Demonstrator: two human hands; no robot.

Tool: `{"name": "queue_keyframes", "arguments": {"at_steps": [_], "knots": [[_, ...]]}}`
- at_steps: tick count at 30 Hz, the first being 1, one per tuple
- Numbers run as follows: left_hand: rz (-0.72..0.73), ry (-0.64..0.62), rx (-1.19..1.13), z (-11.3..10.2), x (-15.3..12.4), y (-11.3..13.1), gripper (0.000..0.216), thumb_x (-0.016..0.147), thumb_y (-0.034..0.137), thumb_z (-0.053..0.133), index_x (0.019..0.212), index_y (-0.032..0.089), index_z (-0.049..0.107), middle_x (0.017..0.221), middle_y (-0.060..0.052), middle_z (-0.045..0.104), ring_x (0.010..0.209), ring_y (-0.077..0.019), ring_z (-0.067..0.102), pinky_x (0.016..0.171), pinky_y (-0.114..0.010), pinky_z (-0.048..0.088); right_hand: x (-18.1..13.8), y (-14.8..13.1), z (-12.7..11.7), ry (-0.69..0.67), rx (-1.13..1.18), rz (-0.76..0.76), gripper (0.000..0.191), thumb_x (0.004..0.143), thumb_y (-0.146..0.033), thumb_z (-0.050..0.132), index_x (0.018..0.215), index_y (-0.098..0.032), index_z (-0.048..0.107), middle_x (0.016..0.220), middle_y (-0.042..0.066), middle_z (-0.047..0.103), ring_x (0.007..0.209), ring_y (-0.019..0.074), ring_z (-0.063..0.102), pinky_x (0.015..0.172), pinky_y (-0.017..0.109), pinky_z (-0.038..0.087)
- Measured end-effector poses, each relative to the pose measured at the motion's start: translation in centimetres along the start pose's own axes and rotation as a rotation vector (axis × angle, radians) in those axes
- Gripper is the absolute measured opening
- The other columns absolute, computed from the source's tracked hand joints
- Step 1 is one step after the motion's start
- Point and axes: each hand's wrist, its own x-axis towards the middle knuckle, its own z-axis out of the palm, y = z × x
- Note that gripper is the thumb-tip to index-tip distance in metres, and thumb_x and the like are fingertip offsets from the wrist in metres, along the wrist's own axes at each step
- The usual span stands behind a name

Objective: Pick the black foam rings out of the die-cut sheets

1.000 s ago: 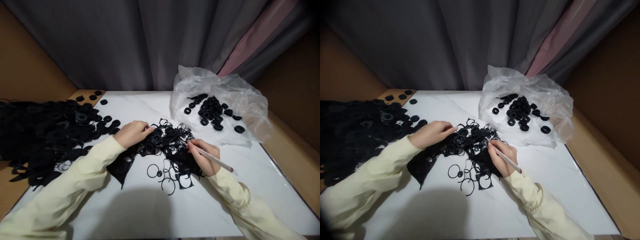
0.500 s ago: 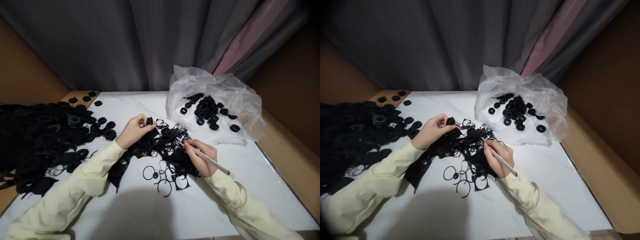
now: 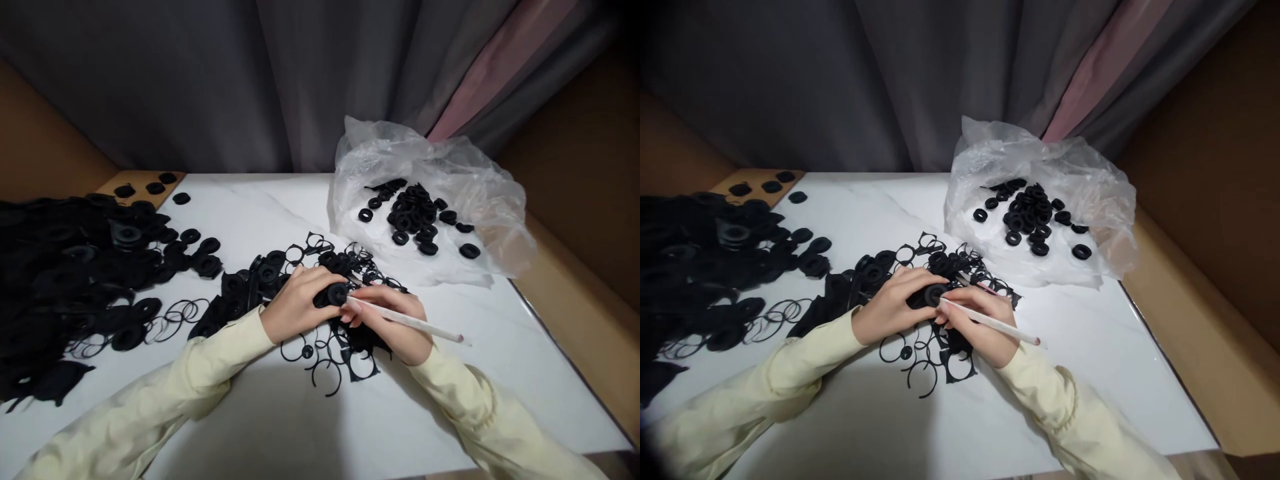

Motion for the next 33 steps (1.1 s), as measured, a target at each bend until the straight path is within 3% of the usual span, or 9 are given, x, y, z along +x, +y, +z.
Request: {"name": "queue_keyframes", "arguments": {"at_steps": [8,22,33], "knots": [[0.060,-0.009,-0.022,0.7,-0.6,-0.4,0.027,0.082,0.023,0.059,0.109,0.019,0.060,0.092,-0.004,0.063,0.087,-0.0183,0.057,0.079,-0.034,0.039,-0.5,1.2,0.0,-0.013,-0.276,-0.173,0.011,0.080,-0.025,0.061,0.085,-0.022,0.070,0.071,0.001,0.074,0.061,0.0154,0.070,0.061,0.024,0.059],[0.074,0.048,-0.013,1.0,-0.5,-0.4,0.025,0.083,0.023,0.060,0.107,0.018,0.061,0.092,-0.004,0.063,0.087,-0.0173,0.057,0.080,-0.033,0.038,-0.5,1.1,-0.2,-0.009,-0.356,-0.213,0.012,0.082,-0.022,0.058,0.086,-0.020,0.070,0.074,0.002,0.074,0.065,0.0159,0.071,0.062,0.024,0.060],[0.137,0.102,0.033,1.4,-0.6,-0.7,0.028,0.082,0.020,0.061,0.109,0.016,0.060,0.089,-0.004,0.062,0.083,-0.0163,0.056,0.077,-0.032,0.038,-0.5,1.2,-0.2,-0.032,-0.416,-0.375,0.012,0.081,-0.013,0.059,0.087,-0.015,0.069,0.081,0.006,0.074,0.068,0.0145,0.070,0.066,0.023,0.059]]}}
